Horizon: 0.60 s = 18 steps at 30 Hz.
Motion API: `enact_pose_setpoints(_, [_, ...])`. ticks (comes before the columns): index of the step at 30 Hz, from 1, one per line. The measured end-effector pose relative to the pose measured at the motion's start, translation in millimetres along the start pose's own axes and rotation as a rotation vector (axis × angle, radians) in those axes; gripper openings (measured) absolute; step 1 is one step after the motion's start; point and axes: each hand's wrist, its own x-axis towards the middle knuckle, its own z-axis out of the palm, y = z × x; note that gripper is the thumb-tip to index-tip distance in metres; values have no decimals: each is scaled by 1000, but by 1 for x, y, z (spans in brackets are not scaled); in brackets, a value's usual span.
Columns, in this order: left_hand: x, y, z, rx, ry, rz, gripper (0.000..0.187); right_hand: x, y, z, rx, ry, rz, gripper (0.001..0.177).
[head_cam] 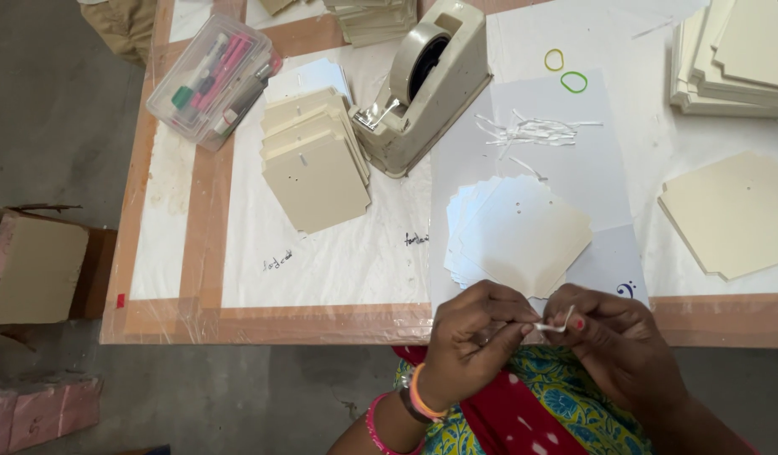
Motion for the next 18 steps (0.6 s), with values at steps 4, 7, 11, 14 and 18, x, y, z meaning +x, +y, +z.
enact_pose_setpoints(4, [12, 14, -16, 52, -105, 9, 12, 5, -4, -2, -16, -144, 71, 22])
enact_pose_setpoints(7, [20, 19, -22, 136, -213, 75, 14, 5, 3, -14, -38, -245, 130, 22])
enact_pose_setpoints(11, [26, 18, -22, 196, -299, 193, 16, 8, 9, -23, 20, -297, 244, 20])
enact_pose_setpoints(14, [28, 15, -21, 202, -322, 260, 15, 9, 14, -29, 73, -307, 286, 20])
enact_pose_setpoints(18, [30, 6, -21, 257, -346, 341, 15, 10, 14, -28, 123, -357, 292, 20])
